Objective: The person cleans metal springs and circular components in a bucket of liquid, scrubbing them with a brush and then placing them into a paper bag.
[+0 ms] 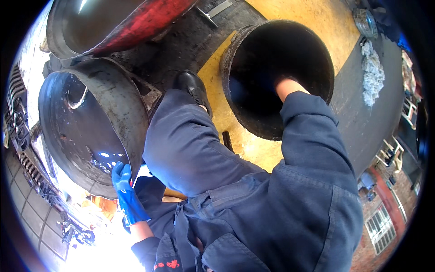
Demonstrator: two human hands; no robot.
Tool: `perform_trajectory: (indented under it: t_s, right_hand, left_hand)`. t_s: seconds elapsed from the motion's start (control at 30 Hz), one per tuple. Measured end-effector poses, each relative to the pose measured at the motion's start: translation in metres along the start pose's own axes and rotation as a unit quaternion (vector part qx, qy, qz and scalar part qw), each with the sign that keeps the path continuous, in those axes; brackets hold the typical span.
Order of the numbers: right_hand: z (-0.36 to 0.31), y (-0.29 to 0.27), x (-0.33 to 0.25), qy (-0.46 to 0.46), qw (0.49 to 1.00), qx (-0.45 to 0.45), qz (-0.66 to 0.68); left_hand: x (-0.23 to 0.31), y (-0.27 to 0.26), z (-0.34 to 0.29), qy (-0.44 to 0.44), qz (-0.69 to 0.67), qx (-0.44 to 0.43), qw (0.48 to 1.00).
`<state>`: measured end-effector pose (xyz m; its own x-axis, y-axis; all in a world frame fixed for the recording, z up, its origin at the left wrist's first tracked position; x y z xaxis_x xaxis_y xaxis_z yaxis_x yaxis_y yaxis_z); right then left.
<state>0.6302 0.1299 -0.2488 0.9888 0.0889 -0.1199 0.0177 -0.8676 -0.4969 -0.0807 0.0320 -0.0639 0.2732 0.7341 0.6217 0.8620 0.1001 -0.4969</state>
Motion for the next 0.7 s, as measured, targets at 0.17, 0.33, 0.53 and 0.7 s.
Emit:
perform_trajectory:
  t_s: [0.17, 0.33, 0.53, 0.7]
  right_hand:
    - [0.008, -0.015, -0.006, 0.012, 1.0, -0.011, -0.008]
    - [0.01, -0.029, -0.017, 0.033, 0.999, -0.035, -0.011]
    - [-0.001, -0.006, -0.004, 0.096, 0.994, -0.043, 0.038]
    - [-0.044, -0.052, 0.01, 0.288, 0.883, 0.085, 0.361]
  left_hand:
    - [0.003, 0.004, 0.003, -0.001, 0.011, 0.001, 1.0]
    - [0.002, 0.004, 0.0, -0.028, -0.005, -0.007, 1.0]
    - [0.0, 0.006, 0.009, -0.003, -0.003, 0.004, 1.0]
    - [0.003, 0.003, 0.002, -0.01, -0.002, 0.005, 1.0]
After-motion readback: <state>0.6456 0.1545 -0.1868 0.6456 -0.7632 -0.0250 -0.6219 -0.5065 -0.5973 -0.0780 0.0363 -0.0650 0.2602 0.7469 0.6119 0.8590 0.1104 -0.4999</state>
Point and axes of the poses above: each hand's wrist, its own z-axis towards the middle knuckle, its own y-axis out of the palm, x = y × z, the point moved 6 cm from there along z, towards the middle knuckle, and after that the axes turned 4 degrees about -x, right-handed, at the moved point
